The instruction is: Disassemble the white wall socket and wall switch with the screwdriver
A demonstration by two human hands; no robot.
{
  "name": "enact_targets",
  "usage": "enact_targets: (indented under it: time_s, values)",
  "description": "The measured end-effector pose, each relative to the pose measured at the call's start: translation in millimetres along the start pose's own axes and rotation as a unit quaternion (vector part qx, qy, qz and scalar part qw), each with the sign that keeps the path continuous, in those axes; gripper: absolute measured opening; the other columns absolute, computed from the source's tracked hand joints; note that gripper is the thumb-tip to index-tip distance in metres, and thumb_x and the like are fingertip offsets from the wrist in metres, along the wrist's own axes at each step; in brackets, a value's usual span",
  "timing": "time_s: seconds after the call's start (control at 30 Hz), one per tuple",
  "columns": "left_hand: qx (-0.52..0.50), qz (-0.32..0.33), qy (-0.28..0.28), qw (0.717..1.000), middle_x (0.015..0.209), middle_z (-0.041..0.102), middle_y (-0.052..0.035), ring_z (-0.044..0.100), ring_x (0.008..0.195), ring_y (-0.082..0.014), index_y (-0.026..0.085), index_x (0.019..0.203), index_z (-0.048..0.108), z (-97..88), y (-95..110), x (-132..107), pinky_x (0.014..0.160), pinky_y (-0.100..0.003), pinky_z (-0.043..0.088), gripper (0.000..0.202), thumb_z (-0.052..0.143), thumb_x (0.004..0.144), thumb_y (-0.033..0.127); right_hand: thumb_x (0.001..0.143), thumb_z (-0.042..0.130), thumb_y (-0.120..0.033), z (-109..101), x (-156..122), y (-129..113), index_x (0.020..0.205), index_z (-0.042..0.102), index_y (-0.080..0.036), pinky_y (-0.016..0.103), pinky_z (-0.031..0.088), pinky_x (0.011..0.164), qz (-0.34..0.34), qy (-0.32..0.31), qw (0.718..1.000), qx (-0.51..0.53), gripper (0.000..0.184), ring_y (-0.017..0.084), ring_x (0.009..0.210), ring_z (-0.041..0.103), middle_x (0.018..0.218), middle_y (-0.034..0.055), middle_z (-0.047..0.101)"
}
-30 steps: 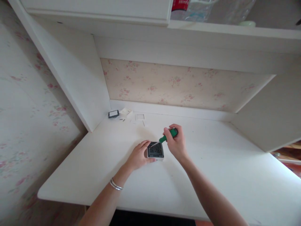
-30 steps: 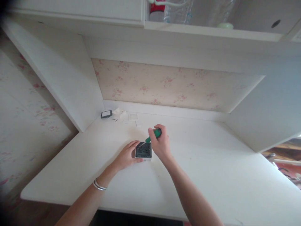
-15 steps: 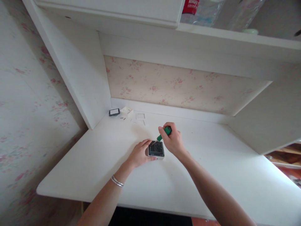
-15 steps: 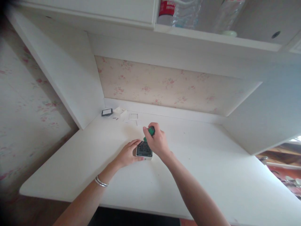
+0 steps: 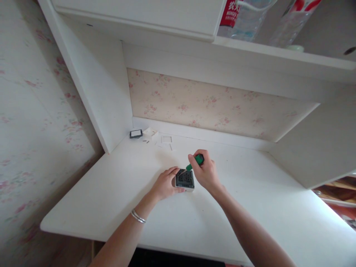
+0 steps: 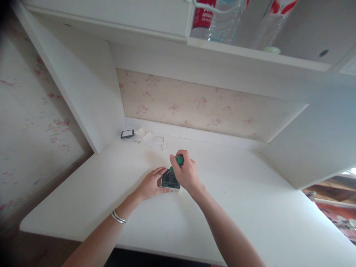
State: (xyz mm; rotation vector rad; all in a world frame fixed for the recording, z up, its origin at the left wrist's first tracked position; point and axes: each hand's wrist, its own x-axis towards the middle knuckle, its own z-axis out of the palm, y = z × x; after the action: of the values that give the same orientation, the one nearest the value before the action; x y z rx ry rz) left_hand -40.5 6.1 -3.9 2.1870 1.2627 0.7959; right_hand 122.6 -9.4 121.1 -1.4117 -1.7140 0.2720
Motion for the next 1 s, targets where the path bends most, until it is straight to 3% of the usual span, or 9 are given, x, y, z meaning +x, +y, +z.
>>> enact_targets:
  time_s: [0.2, 0.33, 0.53, 0.7, 1.0]
  values:
    - [0.008, 0.009, 0.003, 1.0, 0.141, 0.041, -0.0056, 0.036, 0.13, -0.0274, 0.024, 0.135, 0.04, 0.7, -1, 0, 0.109, -0.039, 0.029, 0.084, 0.07, 0.064, 0.057, 0.087, 0.043, -0.047, -1, 1, -3, 0.092, 0.047, -0.025, 0.022, 0.039, 0.06, -0.026, -0.038, 0.999, -0.025, 0.023, 0.014, 0.059, 0.056, 0.068, -0.0025, 0.057]
    - [0.012, 0.012, 0.005, 1.0, 0.141, 0.042, -0.0061, 0.037, 0.13, -0.0264, 0.023, 0.135, 0.04, 0.9, -1, 0, 0.109, -0.038, 0.029, 0.084, 0.069, 0.064, 0.057, 0.087, 0.04, -0.048, -3, 18, -13, 0.095, 0.048, -0.024, 0.025, 0.039, 0.061, -0.046, -0.078, 0.986, -0.141, 0.027, 0.016, 0.064, 0.058, 0.077, 0.0013, 0.062]
    - [0.001, 0.01, 0.004, 1.0, 0.142, 0.041, -0.0051, 0.037, 0.13, -0.0261, 0.023, 0.134, 0.042, -1.9, 1, 0, 0.11, -0.037, 0.028, 0.084, 0.069, 0.063, 0.059, 0.083, 0.04, -0.052, -15, 60, -35, 0.094, 0.058, -0.021, 0.034, 0.042, 0.063, -0.058, -0.182, 0.902, -0.388, 0.038, 0.028, 0.076, 0.062, 0.081, 0.012, 0.066]
    - [-0.013, -0.008, -0.011, 1.0, 0.144, 0.038, -0.0072, 0.034, 0.132, -0.0268, 0.021, 0.136, 0.04, -4.0, 1, 1, 0.111, -0.038, 0.027, 0.089, 0.068, 0.062, 0.061, 0.082, 0.042, -0.046, -15, 79, -48, 0.103, 0.057, -0.02, 0.035, 0.043, 0.063, -0.12, -0.296, 0.864, -0.39, 0.038, 0.031, 0.082, 0.063, 0.091, 0.0147, 0.067]
    - [-0.056, -0.016, -0.024, 0.998, 0.144, 0.038, -0.0075, 0.035, 0.132, -0.0243, 0.018, 0.136, 0.042, -6.6, -2, 1, 0.113, -0.035, 0.024, 0.089, 0.071, 0.061, 0.055, 0.083, 0.041, -0.05, -14, 93, -44, 0.106, 0.054, -0.018, 0.029, 0.037, 0.057, -0.156, -0.373, 0.849, -0.341, 0.041, 0.026, 0.075, 0.061, 0.09, 0.0146, 0.068]
